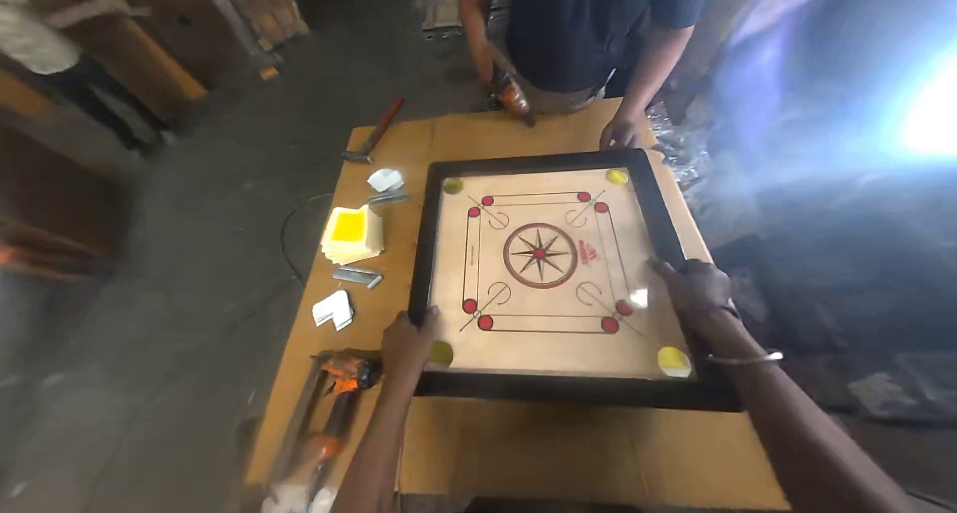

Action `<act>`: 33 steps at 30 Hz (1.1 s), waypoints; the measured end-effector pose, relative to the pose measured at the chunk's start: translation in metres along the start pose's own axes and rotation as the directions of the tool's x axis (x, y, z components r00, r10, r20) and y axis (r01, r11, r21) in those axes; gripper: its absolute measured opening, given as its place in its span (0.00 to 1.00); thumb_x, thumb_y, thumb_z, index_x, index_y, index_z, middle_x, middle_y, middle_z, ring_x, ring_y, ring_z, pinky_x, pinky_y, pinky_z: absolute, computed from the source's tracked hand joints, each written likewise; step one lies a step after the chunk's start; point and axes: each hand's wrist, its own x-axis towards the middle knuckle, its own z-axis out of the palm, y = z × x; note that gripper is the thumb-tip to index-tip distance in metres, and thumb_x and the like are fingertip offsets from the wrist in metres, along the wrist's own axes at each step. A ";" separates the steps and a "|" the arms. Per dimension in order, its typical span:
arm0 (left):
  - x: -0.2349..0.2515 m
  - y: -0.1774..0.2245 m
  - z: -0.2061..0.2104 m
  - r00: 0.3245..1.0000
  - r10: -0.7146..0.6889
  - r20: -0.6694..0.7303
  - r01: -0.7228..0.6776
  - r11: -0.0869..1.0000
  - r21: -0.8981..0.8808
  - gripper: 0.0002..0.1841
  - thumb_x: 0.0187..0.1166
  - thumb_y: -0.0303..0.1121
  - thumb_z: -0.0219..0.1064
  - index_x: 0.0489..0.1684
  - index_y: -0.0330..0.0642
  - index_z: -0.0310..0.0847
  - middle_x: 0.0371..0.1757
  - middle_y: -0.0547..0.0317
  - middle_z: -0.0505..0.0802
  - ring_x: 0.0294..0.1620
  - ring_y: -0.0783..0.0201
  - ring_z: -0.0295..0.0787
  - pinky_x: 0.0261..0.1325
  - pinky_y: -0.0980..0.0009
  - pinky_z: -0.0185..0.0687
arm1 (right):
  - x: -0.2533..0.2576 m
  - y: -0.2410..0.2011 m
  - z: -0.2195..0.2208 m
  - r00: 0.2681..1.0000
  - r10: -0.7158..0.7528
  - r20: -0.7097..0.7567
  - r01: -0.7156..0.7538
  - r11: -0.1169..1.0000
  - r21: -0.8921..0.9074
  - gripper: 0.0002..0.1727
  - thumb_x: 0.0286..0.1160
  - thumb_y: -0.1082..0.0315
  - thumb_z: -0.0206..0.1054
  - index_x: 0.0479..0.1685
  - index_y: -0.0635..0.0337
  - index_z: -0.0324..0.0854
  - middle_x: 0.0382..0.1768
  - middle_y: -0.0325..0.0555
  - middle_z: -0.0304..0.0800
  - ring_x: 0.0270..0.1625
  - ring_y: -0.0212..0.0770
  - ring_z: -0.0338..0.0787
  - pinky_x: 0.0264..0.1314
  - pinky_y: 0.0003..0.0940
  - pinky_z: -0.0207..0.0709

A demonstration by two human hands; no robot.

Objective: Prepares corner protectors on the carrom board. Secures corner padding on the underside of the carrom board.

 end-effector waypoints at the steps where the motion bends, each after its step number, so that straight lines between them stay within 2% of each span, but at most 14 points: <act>1: 0.011 0.003 0.003 1.000 0.012 -0.014 -0.012 0.999 0.040 0.37 0.82 0.65 0.60 0.60 0.32 0.84 0.55 0.32 0.91 0.60 0.36 0.89 0.64 0.36 0.81 | 0.011 -0.005 0.006 1.000 -0.004 0.018 0.005 1.000 -0.031 0.38 0.76 0.33 0.67 0.40 0.70 0.85 0.39 0.73 0.87 0.46 0.75 0.88 0.46 0.77 0.75; 4: 0.023 -0.013 0.017 0.990 0.077 0.117 -0.086 0.994 0.066 0.41 0.83 0.63 0.60 0.77 0.31 0.73 0.70 0.30 0.84 0.73 0.35 0.81 0.75 0.38 0.75 | 0.021 0.002 0.026 0.996 -0.065 0.065 0.076 0.979 -0.189 0.38 0.81 0.35 0.61 0.58 0.69 0.83 0.56 0.74 0.85 0.61 0.75 0.85 0.57 0.78 0.75; 6: 0.011 -0.028 0.015 0.966 0.158 0.204 -0.154 0.987 -0.037 0.48 0.75 0.63 0.71 0.84 0.32 0.63 0.65 0.33 0.88 0.69 0.39 0.86 0.74 0.40 0.78 | 0.007 0.013 0.016 0.985 -0.121 0.121 0.142 0.972 -0.189 0.45 0.79 0.37 0.66 0.78 0.73 0.70 0.76 0.76 0.73 0.76 0.76 0.76 0.72 0.77 0.69; 8: -0.010 -0.050 0.009 0.945 0.202 0.259 -0.174 0.976 -0.128 0.59 0.56 0.61 0.85 0.88 0.36 0.59 0.69 0.39 0.88 0.71 0.47 0.86 0.77 0.45 0.78 | -0.028 0.033 -0.006 0.957 -0.124 0.262 0.170 0.972 -0.160 0.59 0.64 0.40 0.81 0.87 0.74 0.58 0.81 0.79 0.66 0.80 0.75 0.73 0.78 0.73 0.67; 10: -0.025 -0.068 0.005 0.931 0.204 0.302 -0.165 0.975 -0.150 0.69 0.40 0.54 0.93 0.91 0.37 0.54 0.73 0.41 0.85 0.75 0.51 0.83 0.79 0.50 0.78 | -0.069 0.060 -0.022 0.893 -0.126 0.433 0.193 0.975 -0.114 0.75 0.34 0.46 0.96 0.90 0.67 0.53 0.76 0.72 0.75 0.74 0.68 0.80 0.75 0.66 0.75; 12: -0.031 -0.076 0.013 0.944 0.201 0.263 -0.175 0.977 -0.119 0.69 0.39 0.43 0.96 0.91 0.34 0.52 0.74 0.35 0.83 0.77 0.45 0.81 0.80 0.47 0.76 | -0.095 0.090 -0.020 0.860 -0.152 0.487 0.212 0.975 -0.071 0.84 0.20 0.52 0.99 0.95 0.59 0.45 0.81 0.65 0.72 0.79 0.62 0.79 0.79 0.61 0.74; 14: -0.032 -0.072 0.024 0.963 0.216 0.162 -0.216 0.976 -0.015 0.62 0.42 0.38 0.95 0.86 0.30 0.60 0.67 0.31 0.88 0.70 0.38 0.86 0.75 0.41 0.78 | -0.102 0.104 -0.012 0.888 -0.176 0.425 0.235 0.968 -0.089 0.70 0.41 0.59 0.94 0.93 0.64 0.51 0.81 0.66 0.73 0.78 0.63 0.80 0.79 0.61 0.74; 17: -0.037 -0.055 0.025 0.965 0.227 0.131 -0.241 0.966 0.098 0.55 0.47 0.41 0.93 0.81 0.27 0.66 0.60 0.29 0.91 0.63 0.34 0.89 0.70 0.36 0.79 | -0.092 0.100 -0.010 0.934 -0.136 0.330 0.195 0.969 -0.152 0.48 0.60 0.65 0.83 0.86 0.66 0.63 0.62 0.64 0.89 0.64 0.62 0.90 0.70 0.61 0.80; 19: -0.035 -0.047 0.030 0.961 0.249 0.122 -0.268 0.948 0.174 0.53 0.47 0.43 0.93 0.78 0.29 0.70 0.57 0.31 0.92 0.60 0.34 0.91 0.66 0.37 0.81 | -0.088 0.101 -0.015 0.947 -0.124 0.297 0.178 0.971 -0.161 0.45 0.60 0.65 0.83 0.82 0.66 0.68 0.51 0.64 0.93 0.55 0.64 0.94 0.62 0.63 0.82; 24: -0.033 -0.041 0.028 0.974 0.169 0.151 -0.189 0.973 0.129 0.46 0.59 0.46 0.87 0.79 0.32 0.72 0.61 0.36 0.92 0.64 0.41 0.90 0.72 0.41 0.81 | -0.093 0.092 -0.020 0.933 -0.244 0.265 0.294 0.941 -0.168 0.42 0.57 0.66 0.86 0.75 0.72 0.74 0.45 0.75 0.91 0.50 0.75 0.92 0.54 0.74 0.80; 26: -0.030 -0.046 0.028 0.982 0.133 0.131 -0.146 0.985 0.096 0.44 0.60 0.44 0.87 0.78 0.34 0.73 0.59 0.36 0.92 0.62 0.40 0.91 0.69 0.39 0.82 | -0.094 0.082 -0.023 0.926 -0.266 0.270 0.317 0.934 -0.168 0.40 0.60 0.66 0.84 0.75 0.75 0.74 0.50 0.80 0.88 0.55 0.79 0.89 0.60 0.76 0.76; 28: -0.025 -0.046 0.031 0.985 0.137 0.106 -0.147 0.984 0.101 0.42 0.60 0.42 0.87 0.77 0.36 0.74 0.58 0.36 0.92 0.61 0.39 0.91 0.66 0.38 0.84 | -0.080 0.101 -0.013 0.914 -0.313 0.257 0.363 0.914 -0.180 0.43 0.54 0.64 0.87 0.74 0.73 0.75 0.51 0.80 0.89 0.55 0.81 0.89 0.57 0.79 0.76; 31: -0.013 -0.046 0.011 0.935 0.152 0.319 -0.182 0.981 0.069 0.47 0.58 0.44 0.88 0.80 0.35 0.69 0.64 0.36 0.90 0.67 0.40 0.88 0.72 0.39 0.80 | -0.072 0.103 -0.012 0.901 -0.201 0.384 0.314 0.913 -0.260 0.55 0.47 0.63 0.91 0.81 0.73 0.65 0.59 0.81 0.85 0.63 0.83 0.84 0.64 0.80 0.73; 33: 0.009 -0.068 -0.016 0.863 0.249 0.439 -0.246 0.967 -0.066 0.39 0.62 0.42 0.88 0.73 0.35 0.78 0.61 0.38 0.91 0.63 0.44 0.90 0.70 0.41 0.82 | -0.085 0.076 -0.027 0.893 -0.088 0.441 0.257 0.905 -0.340 0.59 0.48 0.59 0.91 0.83 0.76 0.59 0.68 0.84 0.78 0.73 0.82 0.77 0.75 0.76 0.68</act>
